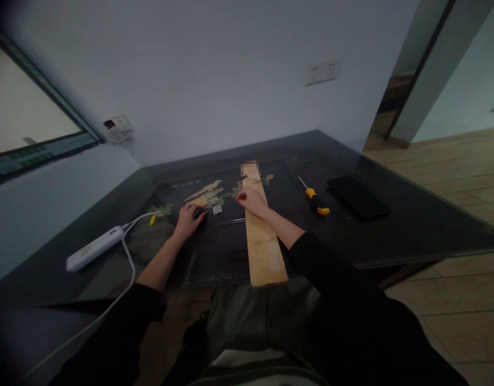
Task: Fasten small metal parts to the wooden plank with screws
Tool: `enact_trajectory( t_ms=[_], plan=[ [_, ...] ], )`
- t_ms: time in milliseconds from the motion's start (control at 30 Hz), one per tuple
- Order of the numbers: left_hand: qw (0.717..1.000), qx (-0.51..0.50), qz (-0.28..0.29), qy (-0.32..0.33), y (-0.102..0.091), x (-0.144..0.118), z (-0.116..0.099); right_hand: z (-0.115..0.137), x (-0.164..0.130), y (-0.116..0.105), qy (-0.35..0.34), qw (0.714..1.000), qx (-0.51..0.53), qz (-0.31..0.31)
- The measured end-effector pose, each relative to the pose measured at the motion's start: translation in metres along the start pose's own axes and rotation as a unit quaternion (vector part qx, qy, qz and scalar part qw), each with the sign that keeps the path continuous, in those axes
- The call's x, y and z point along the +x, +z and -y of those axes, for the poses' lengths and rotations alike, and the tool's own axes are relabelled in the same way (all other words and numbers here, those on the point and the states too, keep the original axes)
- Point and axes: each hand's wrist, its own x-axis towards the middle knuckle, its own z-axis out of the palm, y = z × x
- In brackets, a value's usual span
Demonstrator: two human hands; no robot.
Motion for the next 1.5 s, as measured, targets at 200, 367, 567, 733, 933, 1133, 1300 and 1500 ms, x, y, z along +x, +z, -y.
enact_trajectory(
  t_ms=[200,367,567,733,933,1133,1300,1500],
  plan=[
    [1.000,-0.016,0.009,-0.010,0.001,0.002,-0.002,-0.001,0.001,0.000,-0.006,1.000,-0.005,0.009],
    [0.999,-0.012,0.036,-0.007,0.002,0.007,-0.005,-0.002,0.000,0.002,-0.007,1.000,-0.007,0.005],
    [0.998,-0.031,0.045,0.026,0.004,0.011,-0.007,-0.002,0.001,0.002,-0.005,1.000,-0.004,0.009],
    [0.998,-0.021,0.055,0.037,0.006,0.012,-0.006,0.001,-0.001,0.001,-0.010,1.000,-0.010,0.005],
    [0.999,-0.019,0.041,0.027,0.007,0.012,-0.003,0.000,0.000,0.001,-0.003,1.000,-0.003,0.013],
    [0.998,-0.031,0.039,0.027,0.009,0.012,0.001,0.002,0.001,-0.001,-0.002,1.000,-0.018,0.015],
    [0.999,-0.017,0.035,0.013,0.010,0.010,0.003,-0.001,0.002,-0.001,-0.011,1.000,-0.016,0.014],
    [1.000,-0.001,0.000,0.002,0.007,0.012,-0.002,-0.007,0.002,0.004,-0.014,1.000,-0.004,0.009]
  ],
)
